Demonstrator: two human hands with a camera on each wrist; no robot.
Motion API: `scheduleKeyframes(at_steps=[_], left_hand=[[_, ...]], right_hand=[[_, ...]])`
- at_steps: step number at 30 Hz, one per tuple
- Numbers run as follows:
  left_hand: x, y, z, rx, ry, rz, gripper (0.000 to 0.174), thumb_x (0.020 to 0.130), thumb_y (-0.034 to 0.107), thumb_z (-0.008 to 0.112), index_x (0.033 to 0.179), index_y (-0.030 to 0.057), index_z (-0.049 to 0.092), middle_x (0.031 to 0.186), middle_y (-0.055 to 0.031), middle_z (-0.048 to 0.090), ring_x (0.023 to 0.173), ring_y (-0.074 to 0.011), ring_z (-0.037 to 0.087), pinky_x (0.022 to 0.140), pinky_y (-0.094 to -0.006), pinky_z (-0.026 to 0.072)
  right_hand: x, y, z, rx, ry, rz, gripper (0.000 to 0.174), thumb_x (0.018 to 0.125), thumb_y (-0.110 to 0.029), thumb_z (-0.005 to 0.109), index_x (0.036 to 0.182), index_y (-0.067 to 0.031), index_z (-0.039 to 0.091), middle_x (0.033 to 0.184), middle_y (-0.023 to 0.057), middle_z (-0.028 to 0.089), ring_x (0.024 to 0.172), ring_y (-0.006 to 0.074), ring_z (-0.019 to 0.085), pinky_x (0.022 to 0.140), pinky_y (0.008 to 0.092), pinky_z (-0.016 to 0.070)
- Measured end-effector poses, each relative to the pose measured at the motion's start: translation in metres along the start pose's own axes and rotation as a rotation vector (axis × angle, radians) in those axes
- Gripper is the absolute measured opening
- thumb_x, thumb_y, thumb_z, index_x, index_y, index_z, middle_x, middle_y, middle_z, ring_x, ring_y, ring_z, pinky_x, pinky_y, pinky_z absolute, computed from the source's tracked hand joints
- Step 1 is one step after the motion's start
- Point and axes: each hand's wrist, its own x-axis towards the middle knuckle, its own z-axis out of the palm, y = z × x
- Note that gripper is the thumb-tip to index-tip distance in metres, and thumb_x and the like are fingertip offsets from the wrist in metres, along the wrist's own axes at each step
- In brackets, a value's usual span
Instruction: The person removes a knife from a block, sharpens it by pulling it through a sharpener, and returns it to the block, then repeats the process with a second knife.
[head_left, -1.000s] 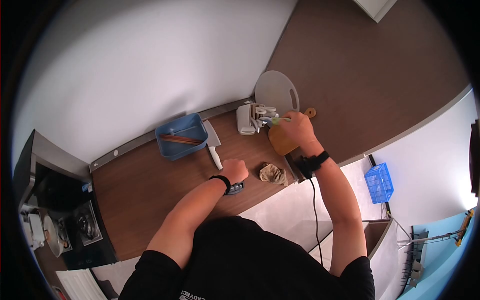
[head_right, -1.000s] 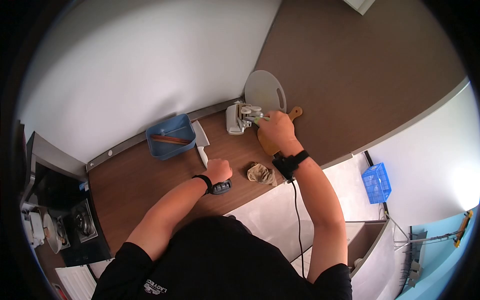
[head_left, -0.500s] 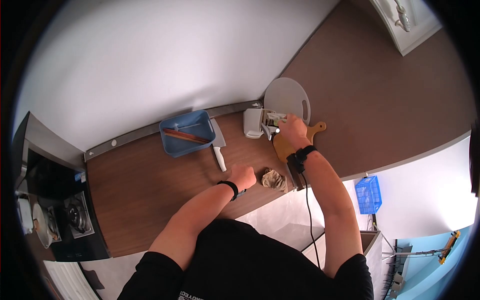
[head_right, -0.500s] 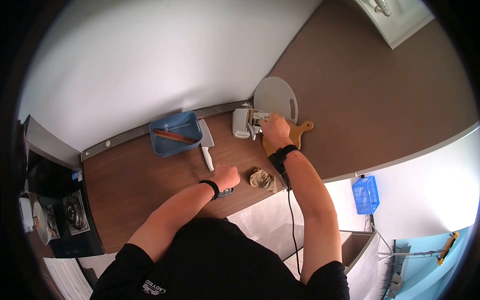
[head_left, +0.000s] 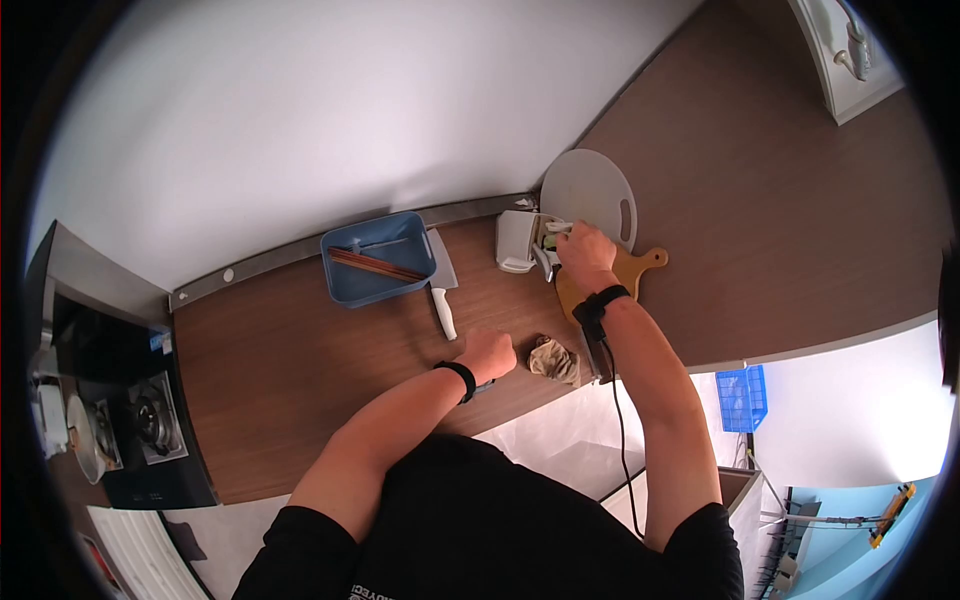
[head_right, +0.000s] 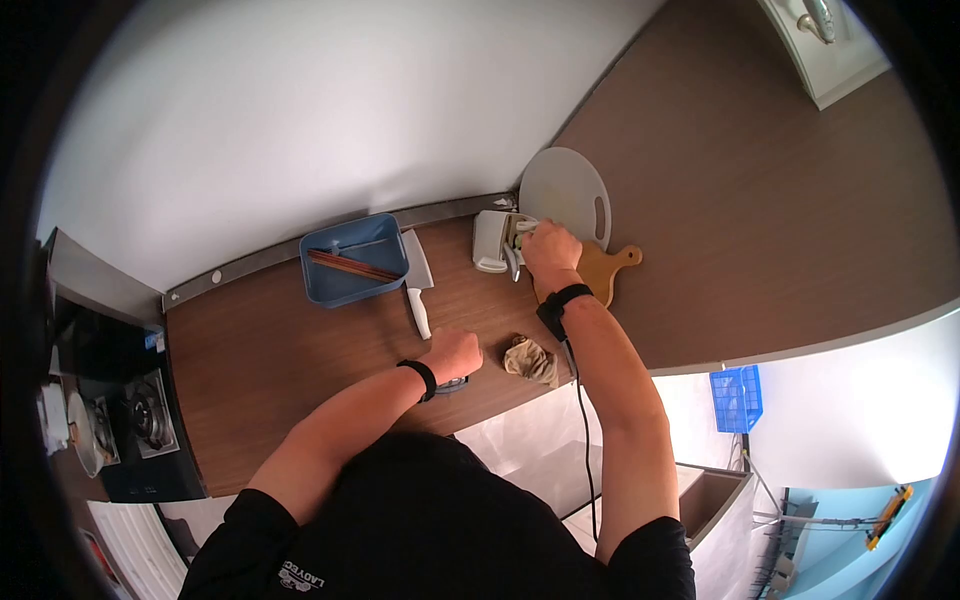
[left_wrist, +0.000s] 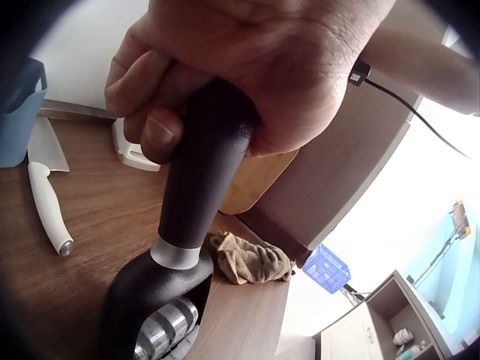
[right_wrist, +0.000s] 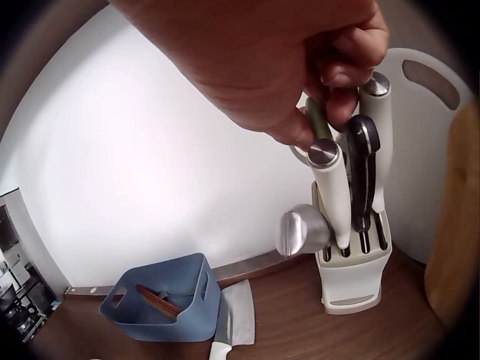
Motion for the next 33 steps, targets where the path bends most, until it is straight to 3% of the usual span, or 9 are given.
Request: scheduleKeyframes(at_steps=[14,17,19,23,28,33], left_hand=[[-0.001,0.001,-0.002,0.028,-0.001,-0.004,0.029,0.080,0.025,0.053,0.074,0.0032,0.070,0.079,-0.0191,0.068,0.076,-0.0345,0.067,0.065,-0.0458,0.0489],[-0.003,0.003,-0.009,0.018,-0.011,0.003,0.029,0.080,0.025,0.053,0.074,0.0030,0.070,0.079,-0.0192,0.068,0.075,-0.0349,0.066,0.065,-0.0460,0.0490],[-0.001,0.001,-0.004,0.029,-0.009,0.003,0.029,0.080,0.025,0.053,0.074,0.0032,0.070,0.079,-0.0191,0.068,0.075,-0.0346,0.067,0.065,-0.0461,0.0491],[-0.001,0.002,-0.002,0.076,0.002,0.006,0.029,0.080,0.026,0.053,0.074,0.0041,0.071,0.078,-0.0181,0.068,0.075,-0.0333,0.067,0.064,-0.0463,0.0491],[-0.003,0.003,-0.010,0.079,-0.029,0.036,0.030,0.081,0.027,0.052,0.074,0.0045,0.071,0.078,-0.0172,0.068,0.075,-0.0328,0.067,0.064,-0.0464,0.0492],[-0.004,0.004,-0.010,0.084,-0.015,0.027,0.029,0.081,0.027,0.052,0.074,0.0051,0.071,0.077,-0.0169,0.068,0.075,-0.0332,0.067,0.064,-0.0465,0.0494]], right_hand=[[-0.012,0.005,-0.003,0.064,0.014,-0.029,0.037,0.084,-0.038,0.056,0.093,-0.0027,0.064,0.095,0.0190,0.065,0.089,0.0360,0.064,0.077,0.0451,0.0513],[-0.021,0.007,-0.001,0.077,0.083,-0.061,0.034,0.083,-0.036,0.058,0.090,-0.0029,0.064,0.093,0.0183,0.065,0.087,0.0351,0.064,0.074,0.0446,0.0518],[-0.030,0.003,-0.007,0.186,0.259,-0.091,0.031,0.083,-0.035,0.060,0.084,-0.0039,0.063,0.087,0.0158,0.066,0.080,0.0339,0.065,0.070,0.0443,0.0519],[-0.067,-0.008,-0.011,0.320,0.312,-0.078,0.030,0.082,-0.034,0.061,0.079,-0.0047,0.063,0.080,0.0135,0.067,0.073,0.0333,0.066,0.065,0.0441,0.0516],[-0.094,-0.010,0.015,0.295,0.023,0.076,0.040,0.085,-0.043,0.058,0.076,-0.0041,0.063,0.081,0.0163,0.068,0.075,0.0349,0.066,0.068,0.0451,0.0514],[-0.075,-0.010,0.039,0.318,-0.054,0.196,0.051,0.085,-0.050,0.055,0.085,-0.0011,0.067,0.085,0.0213,0.067,0.084,0.0386,0.065,0.074,0.0454,0.0514]])
